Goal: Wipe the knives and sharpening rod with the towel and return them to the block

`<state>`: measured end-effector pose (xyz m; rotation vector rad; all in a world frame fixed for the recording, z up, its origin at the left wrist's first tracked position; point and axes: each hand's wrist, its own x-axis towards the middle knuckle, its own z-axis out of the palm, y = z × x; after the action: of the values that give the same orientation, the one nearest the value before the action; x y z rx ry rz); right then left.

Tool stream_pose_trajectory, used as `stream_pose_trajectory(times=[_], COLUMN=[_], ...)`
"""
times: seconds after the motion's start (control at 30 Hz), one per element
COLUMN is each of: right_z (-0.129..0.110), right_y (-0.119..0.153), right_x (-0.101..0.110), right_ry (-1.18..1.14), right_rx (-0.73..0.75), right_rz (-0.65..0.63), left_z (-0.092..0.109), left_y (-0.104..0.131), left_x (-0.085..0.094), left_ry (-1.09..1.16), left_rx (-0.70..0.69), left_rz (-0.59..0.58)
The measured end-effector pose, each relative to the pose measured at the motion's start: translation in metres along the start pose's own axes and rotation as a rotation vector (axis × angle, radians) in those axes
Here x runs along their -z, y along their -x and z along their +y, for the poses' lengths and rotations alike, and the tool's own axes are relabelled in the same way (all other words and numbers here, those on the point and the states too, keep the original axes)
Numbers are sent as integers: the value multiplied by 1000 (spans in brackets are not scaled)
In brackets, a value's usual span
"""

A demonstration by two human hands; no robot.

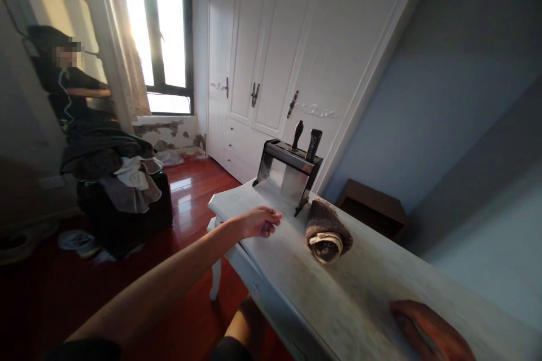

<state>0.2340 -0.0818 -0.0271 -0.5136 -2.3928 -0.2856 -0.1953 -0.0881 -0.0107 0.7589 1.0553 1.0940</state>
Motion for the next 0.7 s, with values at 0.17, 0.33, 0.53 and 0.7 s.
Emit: stream_pose_trajectory(times=[0.17,0.33,0.53,0.7], right_z=[-11,-8,25,29], right_y=[-34,-91,-156,-181], right_x=[-9,-19,-72,-113], right_ry=[43,3,-257,-265], right_rx=[-72,-334,-574,-632], right_rz=[89,163,138,-312], left_z=[0,-16,-19,-18], left_y=[-11,-29,-36,-32], left_x=[23,20,18,20], left_ry=[86,-35,-103,-64], left_rx=[-249,-496,-580,-617], left_rz=[114,256,276,308])
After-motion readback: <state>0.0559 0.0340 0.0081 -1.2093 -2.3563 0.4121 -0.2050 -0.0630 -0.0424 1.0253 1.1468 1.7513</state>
